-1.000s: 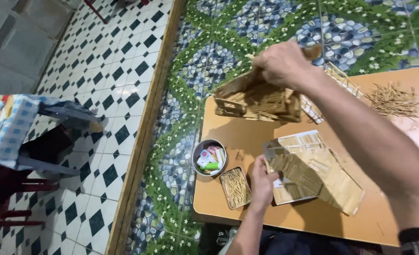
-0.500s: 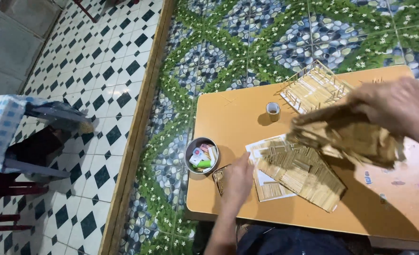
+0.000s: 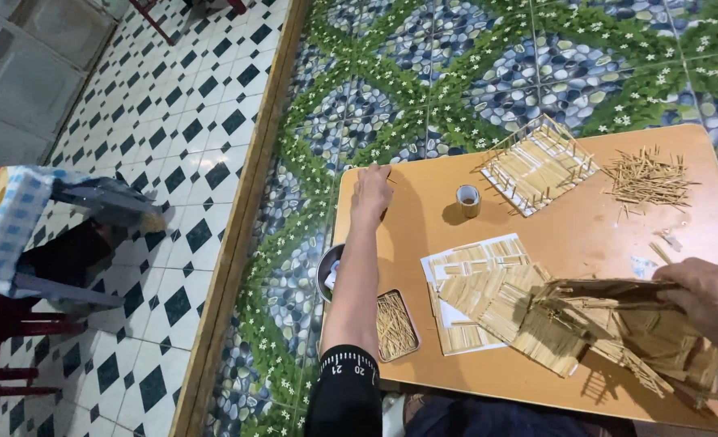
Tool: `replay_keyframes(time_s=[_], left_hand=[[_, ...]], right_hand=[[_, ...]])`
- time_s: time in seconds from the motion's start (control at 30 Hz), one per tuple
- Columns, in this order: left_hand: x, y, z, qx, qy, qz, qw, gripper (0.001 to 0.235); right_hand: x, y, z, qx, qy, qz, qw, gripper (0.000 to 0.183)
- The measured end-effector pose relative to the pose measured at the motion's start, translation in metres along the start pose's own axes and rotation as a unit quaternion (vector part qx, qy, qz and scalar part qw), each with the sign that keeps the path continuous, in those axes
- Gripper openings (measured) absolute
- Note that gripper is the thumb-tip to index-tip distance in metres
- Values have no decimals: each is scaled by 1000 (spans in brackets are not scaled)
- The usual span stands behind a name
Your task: The person assembles a small bamboo structure by hand, inserting thin bamboo sticks into pre-cut slots on flat bamboo panels. They repeatedly pick up sticks, align them, and press them into place, occasionally adjusting the panels and stacking completed sections on the table.
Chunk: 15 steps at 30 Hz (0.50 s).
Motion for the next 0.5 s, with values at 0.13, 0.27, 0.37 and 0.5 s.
replay_keyframes(time_s=[0.13,0.27,0.37,0.5], left_hand=[[-19,-35,-24,50,-37,34,997,19],[-25,-53,-32,80,-99,-60,990,25],[-15,-42,-24,44,-102,-105,988,35],[-17,-41,-30,8,-87,-108,990,27]], right_hand=[[17,-23,8,-67,-68,-101,990,13],[28,-43,12,-71,-130,-159,976,15],[14,-19,15,-73,-154,-176,970,16],[-9,17,13,-59,-62,-84,993,14]])
Point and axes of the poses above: each hand's wrist, its own z-axis away from the middle knuckle, its own y-axis out of the back of the hand, x = y × z, the point moved 3 cm from there along -z, towards the middle knuckle, and after that the axes turned 10 degrees about x, right-handed, at the moved point
